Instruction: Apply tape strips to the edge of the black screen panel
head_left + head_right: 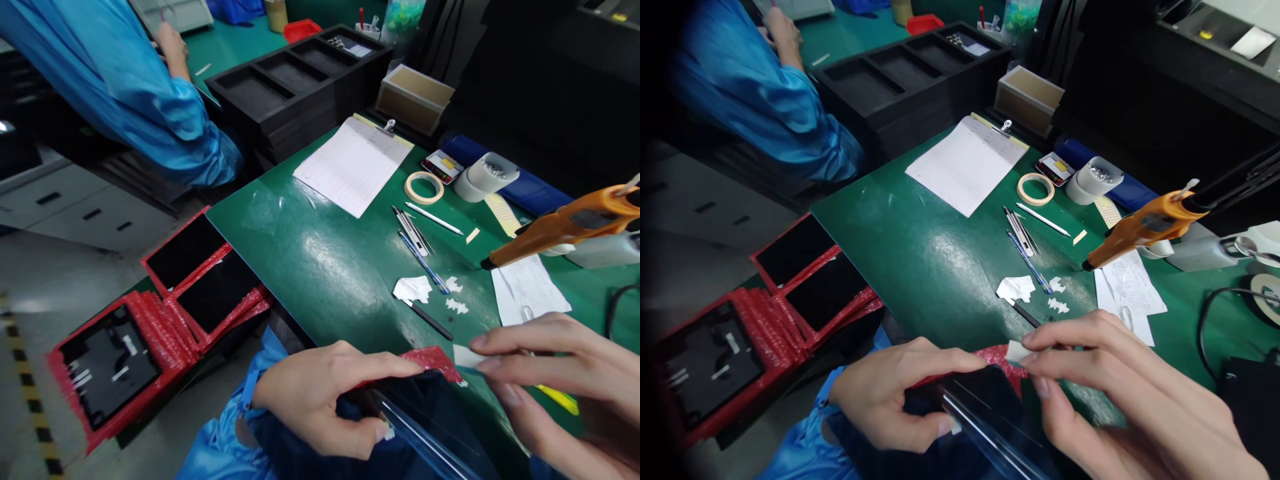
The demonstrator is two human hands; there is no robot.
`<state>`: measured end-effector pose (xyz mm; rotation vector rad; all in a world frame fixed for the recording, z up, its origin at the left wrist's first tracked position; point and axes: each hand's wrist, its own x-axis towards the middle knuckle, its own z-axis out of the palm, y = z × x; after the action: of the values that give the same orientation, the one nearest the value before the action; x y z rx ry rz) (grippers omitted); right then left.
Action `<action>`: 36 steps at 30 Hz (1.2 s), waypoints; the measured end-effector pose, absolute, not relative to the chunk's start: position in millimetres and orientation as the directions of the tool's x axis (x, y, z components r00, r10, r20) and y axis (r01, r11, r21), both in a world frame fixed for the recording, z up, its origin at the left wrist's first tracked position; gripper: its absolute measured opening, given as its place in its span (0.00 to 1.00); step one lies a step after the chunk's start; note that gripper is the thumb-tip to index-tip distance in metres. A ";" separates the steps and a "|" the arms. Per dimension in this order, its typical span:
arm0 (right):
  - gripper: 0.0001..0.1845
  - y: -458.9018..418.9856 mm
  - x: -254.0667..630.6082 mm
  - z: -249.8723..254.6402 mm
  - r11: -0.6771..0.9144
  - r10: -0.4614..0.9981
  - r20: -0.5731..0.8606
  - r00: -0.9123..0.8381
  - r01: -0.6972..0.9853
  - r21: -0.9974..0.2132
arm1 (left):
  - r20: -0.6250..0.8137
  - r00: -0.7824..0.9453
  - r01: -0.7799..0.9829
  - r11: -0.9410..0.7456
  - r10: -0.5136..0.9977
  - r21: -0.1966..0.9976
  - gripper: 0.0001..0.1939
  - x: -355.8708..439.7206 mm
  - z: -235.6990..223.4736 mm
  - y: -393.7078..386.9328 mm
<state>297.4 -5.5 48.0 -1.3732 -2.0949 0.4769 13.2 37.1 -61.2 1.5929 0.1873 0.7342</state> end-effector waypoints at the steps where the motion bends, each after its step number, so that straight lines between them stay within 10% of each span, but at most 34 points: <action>1: 0.05 -6.9 297.2 47.7 0.410 0.912 0.277 -0.303 0.702 -0.582 | 0.331 0.781 -0.278 -0.179 0.529 0.944 0.36 13.2 -61.4 36.6; 36: 0.06 -12.6 286.4 46.9 0.513 0.858 0.328 -0.395 0.680 -0.524 | 0.349 0.756 -0.270 -0.223 0.553 0.937 0.33 12.9 -58.0 38.6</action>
<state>286.4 -12.6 46.9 -1.2514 -2.1912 0.4126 12.9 38.6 -58.0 1.6284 0.2309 0.7701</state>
